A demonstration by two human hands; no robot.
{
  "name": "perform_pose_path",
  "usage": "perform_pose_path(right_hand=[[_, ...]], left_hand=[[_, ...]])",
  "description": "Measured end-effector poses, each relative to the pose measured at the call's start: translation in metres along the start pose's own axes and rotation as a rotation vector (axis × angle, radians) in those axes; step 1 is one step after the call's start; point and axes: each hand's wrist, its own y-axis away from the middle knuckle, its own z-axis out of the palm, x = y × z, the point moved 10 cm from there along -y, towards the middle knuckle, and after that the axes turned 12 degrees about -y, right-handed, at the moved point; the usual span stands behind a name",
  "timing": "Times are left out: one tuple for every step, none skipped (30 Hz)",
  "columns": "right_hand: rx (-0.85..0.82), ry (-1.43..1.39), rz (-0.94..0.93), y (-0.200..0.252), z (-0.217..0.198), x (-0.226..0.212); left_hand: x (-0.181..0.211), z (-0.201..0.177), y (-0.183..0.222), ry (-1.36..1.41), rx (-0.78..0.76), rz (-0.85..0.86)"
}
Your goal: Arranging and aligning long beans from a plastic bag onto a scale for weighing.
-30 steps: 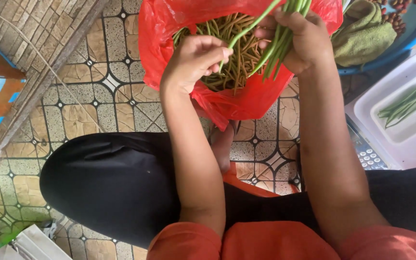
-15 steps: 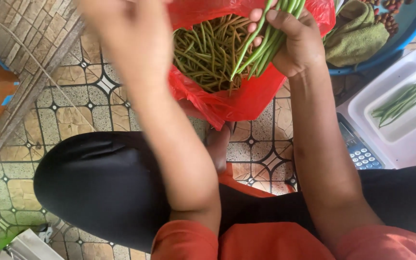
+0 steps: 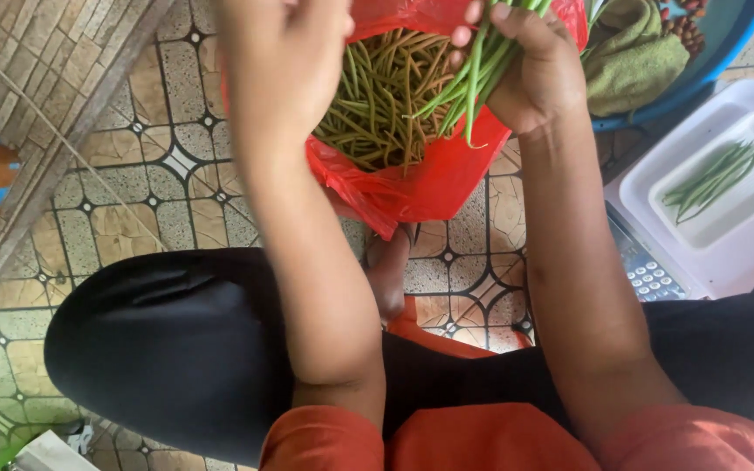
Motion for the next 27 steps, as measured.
perform_pose_path(right_hand=[[0.0,-0.001,0.001,0.002,0.0,-0.002],[0.02,-0.01,0.003,0.002,-0.002,-0.004],[0.04,-0.019,0.005,0.003,-0.004,-0.005],[0.041,-0.02,0.005,0.003,-0.004,-0.006],[0.051,-0.018,0.001,0.003,-0.006,-0.007],[0.062,-0.017,-0.002,0.004,-0.007,-0.007],[0.064,-0.018,-0.001,0.005,-0.009,-0.006],[0.065,0.009,0.004,0.005,-0.011,-0.005],[0.066,0.037,0.01,0.005,-0.012,-0.004],[0.069,0.036,0.009,0.005,-0.016,-0.003],[0.074,0.026,0.01,0.004,-0.02,-0.002],[0.079,0.018,0.01,0.002,-0.024,-0.002],[0.082,0.019,0.008,0.002,-0.027,-0.003],[0.094,0.037,0.008,0.002,-0.031,-0.004],[0.107,0.054,0.009,0.002,-0.035,-0.004],[0.111,0.054,0.01,0.001,-0.038,-0.004],[0.172,0.076,-0.011,0.001,-0.047,-0.006],[0.232,0.099,-0.032,0.001,-0.055,-0.008],[0.236,0.099,-0.032,0.001,-0.057,-0.009],[0.267,0.11,-0.044,0.002,-0.061,-0.012],[0.298,0.121,-0.057,0.002,-0.065,-0.015],[0.302,0.122,-0.058,0.002,-0.067,-0.018],[0.331,0.107,-0.045,0.003,-0.071,-0.018],[0.358,0.092,-0.034,0.004,-0.074,-0.019],[0.358,0.091,-0.035,0.006,-0.071,-0.021],[0.353,0.101,-0.027,0.007,-0.067,-0.021],[0.347,0.111,-0.019,0.008,-0.062,-0.021]], left_hand=[[-0.019,0.021,0.004,-0.002,0.0,-0.001],[-0.054,0.056,0.01,-0.024,-0.146,-0.153],[-0.088,0.09,0.02,-0.046,-0.296,-0.301],[-0.109,0.116,0.031,-0.046,-0.296,-0.301],[-0.146,0.142,0.049,-0.183,-0.342,-0.456],[-0.182,0.164,0.07,-0.321,-0.39,-0.61],[-0.181,0.172,0.079,-0.323,-0.391,-0.611],[-0.184,0.192,0.095,-0.228,-0.509,-0.674],[-0.185,0.211,0.113,-0.131,-0.626,-0.734],[-0.189,0.221,0.12,-0.131,-0.628,-0.734],[-0.191,0.234,0.127,-0.258,-0.705,-0.651],[-0.193,0.249,0.133,-0.382,-0.78,-0.562],[-0.192,0.248,0.129,-0.38,-0.782,-0.56],[-0.194,0.247,0.131,-0.401,-0.826,-0.609],[-0.197,0.247,0.134,-0.422,-0.869,-0.657],[-0.185,0.234,0.126,-0.42,-0.874,-0.657],[-0.176,0.221,0.121,-0.371,-0.869,-0.732],[-0.167,0.207,0.117,-0.322,-0.862,-0.805],[-0.167,0.196,0.112,-0.321,-0.865,-0.805],[-0.163,0.188,0.1,-0.319,-0.852,-0.712],[-0.158,0.18,0.088,-0.316,-0.837,-0.62],[-0.152,0.167,0.083,-0.314,-0.84,-0.62],[-0.146,0.154,0.074,-0.209,-0.779,-0.643],[-0.139,0.139,0.065,-0.106,-0.715,-0.664],[-0.133,0.132,0.063,-0.105,-0.716,-0.662],[-0.125,0.125,0.059,-0.051,-0.701,-0.658],[-0.117,0.117,0.055,0.004,-0.686,-0.654]])
